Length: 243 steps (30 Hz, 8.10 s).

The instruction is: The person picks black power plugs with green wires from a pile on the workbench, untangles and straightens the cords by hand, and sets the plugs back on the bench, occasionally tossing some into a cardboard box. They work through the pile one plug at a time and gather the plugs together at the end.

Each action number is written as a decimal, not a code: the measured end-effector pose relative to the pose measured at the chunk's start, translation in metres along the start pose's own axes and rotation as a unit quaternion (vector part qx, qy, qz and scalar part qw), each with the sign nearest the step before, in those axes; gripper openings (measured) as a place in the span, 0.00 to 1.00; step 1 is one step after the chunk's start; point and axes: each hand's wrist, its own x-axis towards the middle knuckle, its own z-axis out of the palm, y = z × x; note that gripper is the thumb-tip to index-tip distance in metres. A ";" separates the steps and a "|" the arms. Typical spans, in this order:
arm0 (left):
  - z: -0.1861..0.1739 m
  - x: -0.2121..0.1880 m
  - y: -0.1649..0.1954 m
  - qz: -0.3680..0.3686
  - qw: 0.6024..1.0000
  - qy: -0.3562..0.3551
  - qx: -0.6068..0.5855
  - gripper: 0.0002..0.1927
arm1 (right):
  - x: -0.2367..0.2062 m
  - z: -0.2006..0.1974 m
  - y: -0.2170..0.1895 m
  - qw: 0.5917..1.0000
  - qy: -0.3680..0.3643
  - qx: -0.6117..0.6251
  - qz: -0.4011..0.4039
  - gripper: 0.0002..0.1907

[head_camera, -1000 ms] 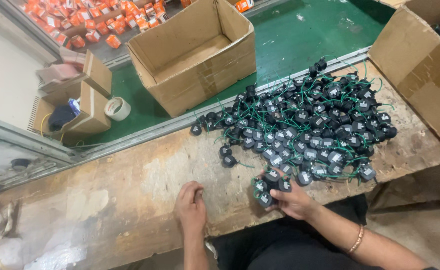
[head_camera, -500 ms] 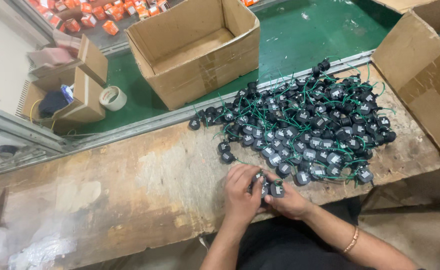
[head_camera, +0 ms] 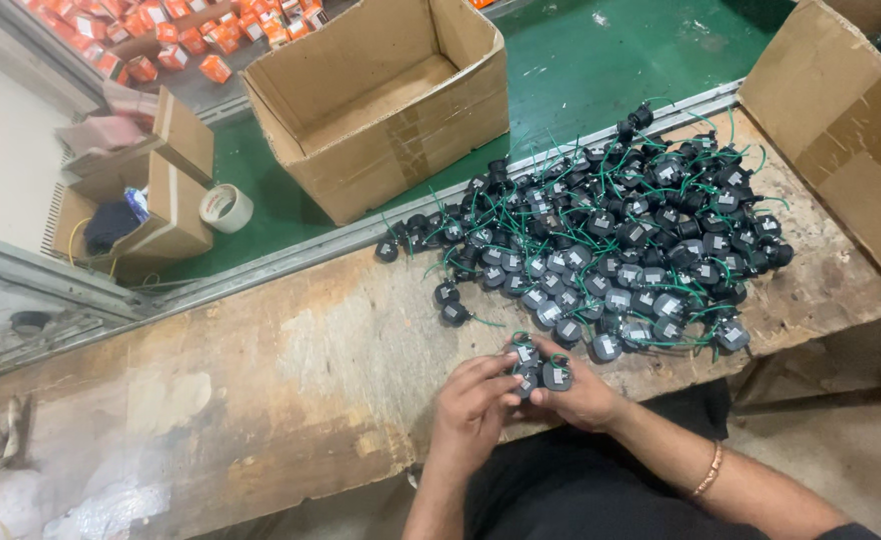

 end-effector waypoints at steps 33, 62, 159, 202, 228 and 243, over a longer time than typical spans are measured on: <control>0.003 -0.040 -0.082 -0.265 0.947 0.181 0.016 0.15 | -0.092 -0.065 -0.162 0.953 0.163 -0.104 -0.233 0.40; 0.014 0.012 -0.082 -0.223 0.958 0.062 0.169 0.18 | 0.010 0.000 0.003 0.975 -0.057 -0.208 0.057 0.15; 0.017 0.002 -0.021 -0.032 0.999 -0.012 0.002 0.25 | 0.002 -0.018 0.019 0.958 -0.049 -0.280 0.044 0.25; -0.039 0.119 -0.115 -0.187 0.957 -0.032 0.221 0.24 | 0.011 -0.012 0.015 0.865 -0.002 -0.465 -0.190 0.10; 0.023 -0.015 -0.021 -0.119 0.991 0.066 -0.004 0.15 | 0.005 -0.006 0.018 0.851 0.001 -0.495 -0.176 0.18; 0.049 -0.044 -0.049 -0.273 0.884 0.118 -0.360 0.13 | 0.005 0.000 0.016 0.880 -0.023 -0.446 -0.162 0.17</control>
